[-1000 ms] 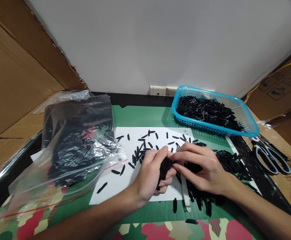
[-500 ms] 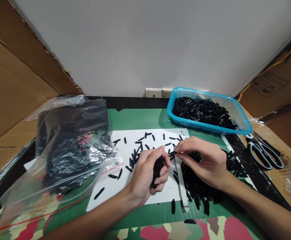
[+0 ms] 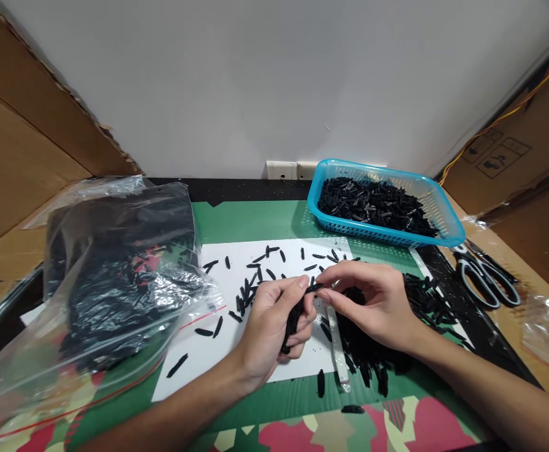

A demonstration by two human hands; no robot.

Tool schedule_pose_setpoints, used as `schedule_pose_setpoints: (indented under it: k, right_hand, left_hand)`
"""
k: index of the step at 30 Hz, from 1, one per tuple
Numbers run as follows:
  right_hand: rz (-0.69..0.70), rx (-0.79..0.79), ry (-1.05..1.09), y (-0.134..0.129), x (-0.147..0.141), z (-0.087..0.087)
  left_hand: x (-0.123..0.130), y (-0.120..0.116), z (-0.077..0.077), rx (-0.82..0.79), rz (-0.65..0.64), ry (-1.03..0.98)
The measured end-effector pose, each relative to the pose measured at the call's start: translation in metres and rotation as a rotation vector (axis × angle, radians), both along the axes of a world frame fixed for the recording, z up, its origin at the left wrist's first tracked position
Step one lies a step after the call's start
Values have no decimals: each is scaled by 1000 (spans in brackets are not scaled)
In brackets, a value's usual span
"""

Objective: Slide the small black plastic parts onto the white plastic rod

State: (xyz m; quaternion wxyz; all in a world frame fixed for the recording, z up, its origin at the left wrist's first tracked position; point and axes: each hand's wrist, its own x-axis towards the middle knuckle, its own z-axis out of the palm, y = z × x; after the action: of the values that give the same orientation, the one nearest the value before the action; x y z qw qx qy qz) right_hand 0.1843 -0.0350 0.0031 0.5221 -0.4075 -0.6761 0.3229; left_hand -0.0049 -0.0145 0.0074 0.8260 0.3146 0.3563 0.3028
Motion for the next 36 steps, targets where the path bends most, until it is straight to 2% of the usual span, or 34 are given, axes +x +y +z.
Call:
schedule_pose_setpoints:
  k: [16, 27, 36]
  right_hand:
    - [20, -69, -98, -1, -2, 4]
    - [78, -19, -97, 0, 0, 1]
    - [65, 28, -79, -1, -3, 0]
  left_hand:
    - [1, 0, 0, -24, -7, 8]
    - [1, 1, -1, -34, 0, 19]
    - [1, 0, 1, -40, 17, 26]
